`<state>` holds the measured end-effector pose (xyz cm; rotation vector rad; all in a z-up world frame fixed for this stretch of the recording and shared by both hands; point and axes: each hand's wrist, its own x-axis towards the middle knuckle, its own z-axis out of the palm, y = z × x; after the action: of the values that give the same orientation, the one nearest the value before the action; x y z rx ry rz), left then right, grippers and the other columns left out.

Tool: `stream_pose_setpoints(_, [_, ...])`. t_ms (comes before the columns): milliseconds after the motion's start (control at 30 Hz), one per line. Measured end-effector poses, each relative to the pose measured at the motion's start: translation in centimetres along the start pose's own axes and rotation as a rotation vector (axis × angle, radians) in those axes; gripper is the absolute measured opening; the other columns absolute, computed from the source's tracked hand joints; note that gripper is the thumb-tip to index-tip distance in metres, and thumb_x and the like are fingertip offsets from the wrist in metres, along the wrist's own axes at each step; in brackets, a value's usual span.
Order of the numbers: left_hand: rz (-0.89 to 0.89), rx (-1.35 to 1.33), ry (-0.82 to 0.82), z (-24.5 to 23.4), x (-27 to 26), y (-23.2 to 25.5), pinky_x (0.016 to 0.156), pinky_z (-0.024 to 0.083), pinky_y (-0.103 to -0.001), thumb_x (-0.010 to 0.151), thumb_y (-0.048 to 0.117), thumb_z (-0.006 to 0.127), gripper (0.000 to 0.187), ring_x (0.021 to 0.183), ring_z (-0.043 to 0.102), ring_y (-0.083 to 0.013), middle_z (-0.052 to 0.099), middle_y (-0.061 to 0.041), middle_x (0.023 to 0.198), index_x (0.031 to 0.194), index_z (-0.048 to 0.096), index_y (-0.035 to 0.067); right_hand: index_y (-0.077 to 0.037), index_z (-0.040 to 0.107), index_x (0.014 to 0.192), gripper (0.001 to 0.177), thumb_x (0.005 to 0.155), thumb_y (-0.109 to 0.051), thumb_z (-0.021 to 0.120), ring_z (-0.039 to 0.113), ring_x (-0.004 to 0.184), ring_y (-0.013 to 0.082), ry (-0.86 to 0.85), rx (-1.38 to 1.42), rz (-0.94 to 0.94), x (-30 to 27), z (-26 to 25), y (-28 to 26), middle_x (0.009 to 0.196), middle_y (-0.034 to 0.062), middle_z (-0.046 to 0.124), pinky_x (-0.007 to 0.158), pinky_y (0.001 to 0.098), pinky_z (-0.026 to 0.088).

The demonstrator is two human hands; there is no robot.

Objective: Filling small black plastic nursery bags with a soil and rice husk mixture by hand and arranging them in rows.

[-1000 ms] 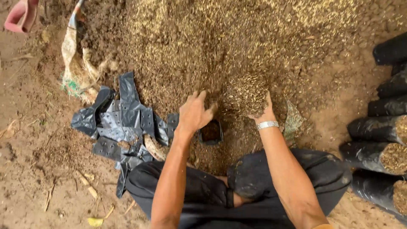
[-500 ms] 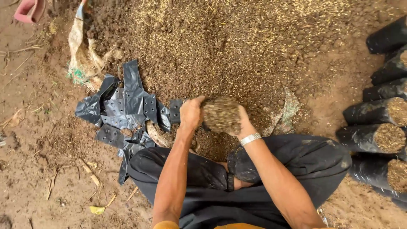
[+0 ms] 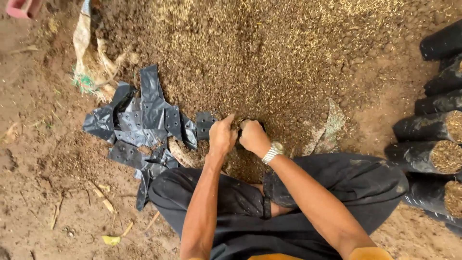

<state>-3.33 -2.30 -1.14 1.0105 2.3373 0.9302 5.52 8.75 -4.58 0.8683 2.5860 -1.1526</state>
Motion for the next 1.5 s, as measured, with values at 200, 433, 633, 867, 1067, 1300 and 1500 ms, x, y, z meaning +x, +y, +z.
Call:
stream_pose_setpoints(200, [-0.275, -0.239, 0.144, -3.6, 2.3, 1.5, 0.098, 0.055, -0.053, 0.104, 0.014, 0.060, 0.032, 0.112, 0.070, -0.0395, 0.073, -0.025, 0.117, 0.131, 0.068, 0.001, 0.004, 0.067, 0.129, 0.047, 0.095, -0.027, 0.074, 0.066, 0.123, 0.0384, 0.300, 0.964, 0.424, -4.9, -8.7, -2.9, 0.133, 0.0282, 0.065, 0.100, 0.0477, 0.059])
stream_pose_setpoints(433, [-0.424, -0.462, 0.114, -3.2, 8.9, 3.4, 0.129, 0.014, -0.062, 0.106, 0.041, 0.057, 0.077, 0.154, 0.019, -0.0491, 0.024, -0.035, 0.162, 0.158, 0.028, -0.008, 0.000, 0.051, 0.146, 0.069, 0.110, -0.056, 0.036, 0.042, 0.147, 0.0372, 0.724, 1.405, 0.429, -0.5, -6.8, 8.4, 0.156, 0.0255, 0.045, 0.121, 0.0506, 0.039])
stream_pose_setpoints(633, [-0.579, -0.670, -0.083, 4.4, 11.8, 0.7, 0.126, 0.028, -0.051, 0.076, 0.083, 0.069, 0.118, 0.153, 0.032, -0.0328, 0.034, -0.016, 0.166, 0.165, 0.028, 0.019, -0.011, 0.020, 0.165, 0.109, 0.092, -0.091, 0.030, 0.009, 0.158, 0.0392, 0.522, 1.180, 0.493, 4.6, -7.8, 4.8, 0.172, 0.0209, 0.010, 0.129, 0.0581, 0.006])
stream_pose_setpoints(867, [-0.296, -0.661, -0.106, 1.4, 9.6, 7.5, 0.123, 0.029, -0.057, 0.097, 0.046, 0.063, 0.074, 0.150, 0.036, -0.0397, 0.042, -0.019, 0.160, 0.159, 0.040, 0.013, -0.007, 0.037, 0.154, 0.074, 0.101, -0.058, 0.052, 0.032, 0.145, 0.0389, 0.299, 1.553, 0.477, 9.2, -5.7, 10.1, 0.156, 0.0222, 0.034, 0.121, 0.0534, 0.024])
stream_pose_setpoints(1067, [0.053, -0.549, -0.131, -1.6, 8.1, 10.1, 0.125, 0.021, -0.061, 0.104, 0.034, 0.048, 0.058, 0.153, 0.028, -0.0418, 0.043, -0.023, 0.159, 0.156, 0.042, 0.009, -0.008, 0.065, 0.136, 0.063, 0.095, -0.055, 0.063, 0.061, 0.127, 0.0387, 0.142, 1.800, 0.542, 9.6, -3.6, 14.0, 0.136, 0.0224, 0.064, 0.109, 0.0561, 0.047])
stream_pose_setpoints(1300, [0.049, 0.559, -0.356, 0.8, 5.4, 0.7, 0.093, 0.057, -0.056, 0.084, 0.031, 0.071, 0.065, 0.120, 0.062, -0.0428, 0.058, -0.021, 0.134, 0.143, 0.055, 0.010, -0.013, 0.069, 0.128, 0.060, 0.087, -0.056, 0.064, 0.065, 0.121, 0.0400, 0.067, 1.825, 0.616, 6.6, -4.4, 16.2, 0.129, 0.0200, 0.068, 0.102, 0.0641, 0.048])
stream_pose_setpoints(1500, [0.155, 0.705, -0.193, 6.0, 6.3, -5.2, 0.068, 0.063, -0.047, 0.089, 0.017, 0.058, 0.034, 0.081, 0.077, -0.0302, 0.072, -0.004, 0.108, 0.117, 0.072, 0.030, -0.016, 0.072, 0.122, 0.058, 0.081, -0.057, 0.065, 0.068, 0.116, 0.0411, -0.004, 1.823, 0.670, 3.2, -2.4, 15.6, 0.123, 0.0180, 0.071, 0.096, 0.0704, 0.050])
